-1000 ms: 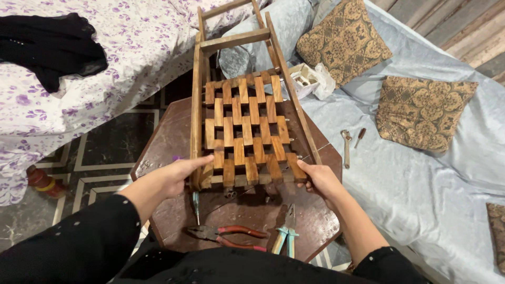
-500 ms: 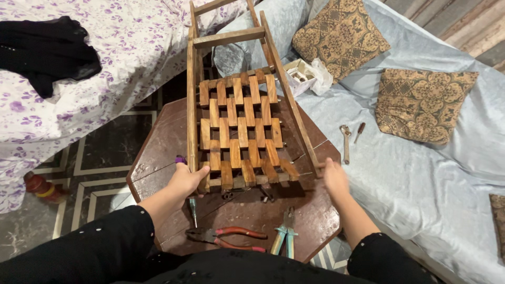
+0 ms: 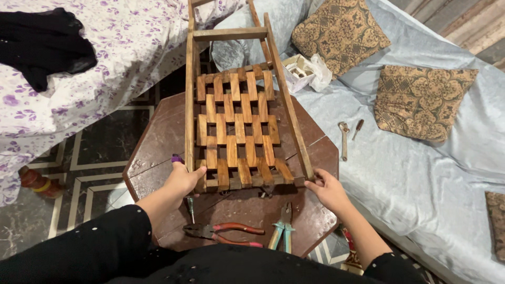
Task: The person assembles a small wooden lattice stool on a table, using pliers and a wrench to tighten bolts and nuts at the joints. They repeatedly reposition the stool, adjust fasteners, and test stability by lifting and rotating the frame.
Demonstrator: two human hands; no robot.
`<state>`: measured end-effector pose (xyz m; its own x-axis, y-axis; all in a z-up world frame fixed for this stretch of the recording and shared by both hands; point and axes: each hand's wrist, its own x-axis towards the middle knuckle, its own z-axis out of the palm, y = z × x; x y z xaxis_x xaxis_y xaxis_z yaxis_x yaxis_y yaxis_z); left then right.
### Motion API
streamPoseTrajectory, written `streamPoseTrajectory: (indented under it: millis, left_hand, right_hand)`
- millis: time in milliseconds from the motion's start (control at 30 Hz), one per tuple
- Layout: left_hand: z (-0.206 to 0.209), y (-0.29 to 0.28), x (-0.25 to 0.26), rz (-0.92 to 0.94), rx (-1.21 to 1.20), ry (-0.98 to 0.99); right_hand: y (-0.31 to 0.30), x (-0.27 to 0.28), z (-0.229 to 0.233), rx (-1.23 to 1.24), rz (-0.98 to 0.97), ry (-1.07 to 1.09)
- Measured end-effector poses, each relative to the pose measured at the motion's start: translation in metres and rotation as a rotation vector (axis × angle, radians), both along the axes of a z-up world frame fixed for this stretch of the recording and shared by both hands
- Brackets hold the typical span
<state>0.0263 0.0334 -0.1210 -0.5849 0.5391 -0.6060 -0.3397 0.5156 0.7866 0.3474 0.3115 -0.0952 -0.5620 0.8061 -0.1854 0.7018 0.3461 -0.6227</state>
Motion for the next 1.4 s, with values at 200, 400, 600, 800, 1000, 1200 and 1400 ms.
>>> streamPoseTrajectory:
  millis: [200,400,600,800,1000,1200,1400]
  left_hand:
    - [0.007,-0.002,0.003,0.015,-0.008,0.002]
    - [0.021,-0.005,0.004,0.011,-0.029,0.018]
    - [0.031,-0.011,-0.002,0.012,-0.018,0.011]
    - [0.029,-0.012,-0.003,0.051,0.082,0.002]
    - [0.025,-0.009,0.003,0.060,0.072,0.029]
    - [0.028,-0.010,0.015,0.108,0.123,-0.026]
    - [0.042,-0.020,0.025,0.083,0.104,0.045]
  right_hand:
    - [-0.005,-0.006,0.025,-0.179,-0.036,0.105]
    - [-0.007,-0.008,0.017,-0.423,-0.156,0.304]
    - [-0.001,-0.011,0.018,-0.647,-0.276,0.408]
    - [0.008,-0.015,0.029,-0.742,-0.352,0.486]
    - [0.014,-0.023,0.054,-0.660,-0.393,0.475]
    - [0.019,-0.028,0.057,-0.647,-0.386,0.475]
    - [0.015,-0.028,0.042,-0.696,-0.415,0.532]
